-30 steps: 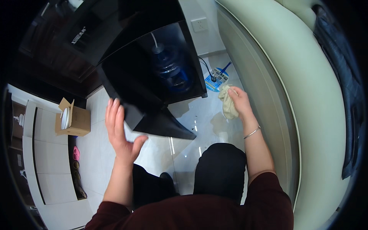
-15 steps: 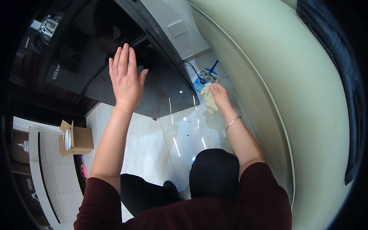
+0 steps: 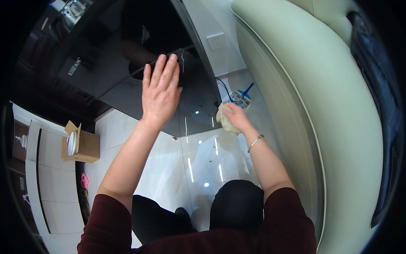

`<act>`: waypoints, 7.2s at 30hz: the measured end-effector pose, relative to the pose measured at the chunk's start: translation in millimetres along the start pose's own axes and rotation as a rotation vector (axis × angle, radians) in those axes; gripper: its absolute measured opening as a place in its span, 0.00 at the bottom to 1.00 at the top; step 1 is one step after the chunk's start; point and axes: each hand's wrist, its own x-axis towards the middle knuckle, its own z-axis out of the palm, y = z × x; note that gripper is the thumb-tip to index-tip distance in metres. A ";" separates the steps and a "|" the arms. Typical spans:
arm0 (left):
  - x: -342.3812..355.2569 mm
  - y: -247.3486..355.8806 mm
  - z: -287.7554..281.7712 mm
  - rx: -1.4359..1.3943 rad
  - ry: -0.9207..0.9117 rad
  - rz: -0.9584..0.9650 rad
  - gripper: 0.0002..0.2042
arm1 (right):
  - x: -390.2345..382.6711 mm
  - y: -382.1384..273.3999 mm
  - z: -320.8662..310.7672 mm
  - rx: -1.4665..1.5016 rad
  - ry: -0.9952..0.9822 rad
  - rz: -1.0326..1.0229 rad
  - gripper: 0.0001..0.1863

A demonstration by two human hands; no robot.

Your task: The person wipes a white coffee table, a black water dispenser, and a gray ottoman using a cloth. They move between the living room and kitchen, rinsing the cloth at the sink before returning to wipe the furniture.

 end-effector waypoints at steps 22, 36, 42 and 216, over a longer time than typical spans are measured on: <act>-210.5 11.4 -73.3 -1.182 -0.766 -0.328 0.23 | -8.4 -79.4 38.2 -0.425 -0.012 0.125 0.14; -211.1 -84.8 -436.1 -1.145 -0.541 -1.466 0.24 | -151.4 -479.7 252.6 -0.104 -1.054 0.213 0.08; -238.7 -92.9 -598.6 -1.513 0.139 -2.046 0.29 | -251.5 -670.2 339.9 0.116 -1.407 0.352 0.10; -4068.1 -715.5 -3341.3 -1.028 1.873 -1.740 0.22 | -3897.9 -1650.8 3373.7 0.435 -2.101 -0.344 0.10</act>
